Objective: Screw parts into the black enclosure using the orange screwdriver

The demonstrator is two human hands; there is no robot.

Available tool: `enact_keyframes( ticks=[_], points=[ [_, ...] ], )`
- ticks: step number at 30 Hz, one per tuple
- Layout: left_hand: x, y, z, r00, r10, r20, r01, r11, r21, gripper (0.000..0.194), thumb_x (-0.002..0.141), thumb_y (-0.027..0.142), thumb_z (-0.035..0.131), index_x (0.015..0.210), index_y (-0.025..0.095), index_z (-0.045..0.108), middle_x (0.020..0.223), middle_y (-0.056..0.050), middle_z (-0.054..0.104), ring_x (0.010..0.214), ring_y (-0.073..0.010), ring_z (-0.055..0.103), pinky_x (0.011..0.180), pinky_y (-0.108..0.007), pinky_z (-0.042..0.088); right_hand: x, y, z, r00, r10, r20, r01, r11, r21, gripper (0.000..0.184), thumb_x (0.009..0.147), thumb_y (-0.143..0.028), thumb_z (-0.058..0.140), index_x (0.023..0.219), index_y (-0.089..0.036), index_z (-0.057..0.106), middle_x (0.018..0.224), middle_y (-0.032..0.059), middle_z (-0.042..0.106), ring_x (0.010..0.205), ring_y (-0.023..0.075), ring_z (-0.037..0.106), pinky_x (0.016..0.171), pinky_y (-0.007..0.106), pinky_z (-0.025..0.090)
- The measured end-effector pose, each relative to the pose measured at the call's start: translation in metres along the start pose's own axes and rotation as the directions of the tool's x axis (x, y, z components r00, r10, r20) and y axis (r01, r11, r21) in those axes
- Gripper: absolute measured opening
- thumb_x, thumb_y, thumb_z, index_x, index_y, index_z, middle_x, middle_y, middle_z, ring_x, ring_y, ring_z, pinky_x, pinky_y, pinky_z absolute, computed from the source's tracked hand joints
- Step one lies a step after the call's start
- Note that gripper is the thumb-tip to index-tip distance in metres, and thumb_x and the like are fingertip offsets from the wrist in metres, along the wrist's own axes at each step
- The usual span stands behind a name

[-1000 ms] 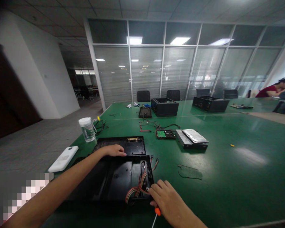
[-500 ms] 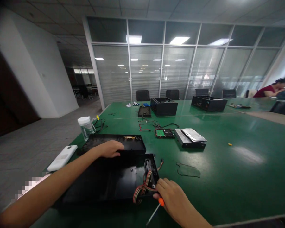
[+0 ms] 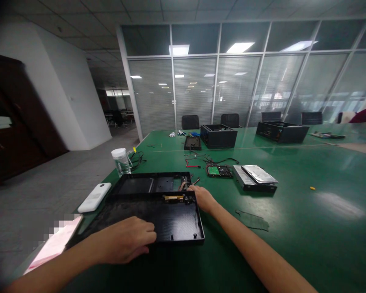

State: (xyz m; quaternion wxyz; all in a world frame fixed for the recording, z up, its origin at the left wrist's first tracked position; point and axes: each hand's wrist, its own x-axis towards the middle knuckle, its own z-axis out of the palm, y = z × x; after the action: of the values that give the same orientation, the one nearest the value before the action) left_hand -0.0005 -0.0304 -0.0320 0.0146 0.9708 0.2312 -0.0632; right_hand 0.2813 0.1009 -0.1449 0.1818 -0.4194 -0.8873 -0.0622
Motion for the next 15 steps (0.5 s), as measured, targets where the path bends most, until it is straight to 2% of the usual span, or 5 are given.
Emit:
enact_keyframes(
  ticks=[3, 7, 10, 13, 15],
  points=[
    [0.001, -0.002, 0.019, 0.999, -0.011, 0.045, 0.011, 1.0, -0.007, 0.011, 0.079, 0.024, 0.059, 0.087, 0.02, 0.053, 0.084, -0.004, 0.061, 0.074, -0.0188, 0.059, 0.059, -0.027, 0.038, -0.009, 0.019, 0.001, 0.998, -0.059, -0.015, 0.055, 0.982, -0.179, 0.042, 0.084, -0.011, 0.043, 0.126, -0.014, 0.044, 0.131, 0.0139, 0.044, 0.107, 0.0214, 0.05, 0.085, 0.034, 0.041],
    [0.008, -0.01, 0.042, 0.995, -0.04, 0.093, 0.042, 0.999, -0.017, 0.013, 0.077, 0.022, 0.061, 0.089, 0.02, 0.057, 0.085, -0.005, 0.063, 0.078, -0.0204, 0.06, 0.062, -0.027, 0.041, -0.042, 0.054, -0.001, 1.0, -0.007, -0.029, 0.0, 0.971, -0.237, 0.031, 0.088, -0.028, 0.045, 0.116, -0.017, 0.052, 0.129, 0.0144, 0.045, 0.105, 0.0236, 0.052, 0.085, 0.038, 0.042],
    [0.023, -0.02, 0.051, 0.974, -0.093, 0.209, 0.104, 0.994, -0.044, 0.016, 0.071, 0.024, 0.067, 0.086, 0.021, 0.061, 0.081, -0.005, 0.064, 0.075, -0.0209, 0.06, 0.059, -0.027, 0.042, -0.063, 0.073, -0.001, 0.996, 0.075, -0.046, -0.082, 0.982, -0.168, 0.031, 0.09, -0.032, 0.041, 0.111, -0.016, 0.055, 0.125, 0.0143, 0.048, 0.105, 0.0222, 0.052, 0.085, 0.038, 0.042],
    [0.054, -0.034, 0.048, 0.94, -0.109, 0.325, 0.149, 0.984, -0.101, 0.025, 0.066, 0.04, 0.069, 0.083, 0.021, 0.064, 0.073, -0.004, 0.064, 0.066, -0.0205, 0.06, 0.052, -0.026, 0.041, -0.066, 0.071, -0.002, 0.993, 0.103, -0.052, -0.105, 0.994, -0.037, 0.033, 0.091, -0.034, 0.038, 0.11, -0.015, 0.056, 0.121, 0.0137, 0.051, 0.106, 0.0209, 0.051, 0.086, 0.036, 0.042],
    [0.081, -0.046, 0.044, 0.964, -0.096, 0.246, 0.132, 0.983, -0.132, 0.033, 0.07, 0.049, 0.064, 0.087, 0.021, 0.065, 0.074, -0.005, 0.064, 0.068, -0.02, 0.06, 0.055, -0.026, 0.042, -0.058, 0.06, -0.004, 0.991, 0.123, -0.051, -0.119, 0.99, 0.076, 0.034, 0.091, -0.036, 0.037, 0.104, -0.015, 0.059, 0.111, 0.0118, 0.057, 0.101, 0.0195, 0.053, 0.085, 0.033, 0.042]
  ],
)
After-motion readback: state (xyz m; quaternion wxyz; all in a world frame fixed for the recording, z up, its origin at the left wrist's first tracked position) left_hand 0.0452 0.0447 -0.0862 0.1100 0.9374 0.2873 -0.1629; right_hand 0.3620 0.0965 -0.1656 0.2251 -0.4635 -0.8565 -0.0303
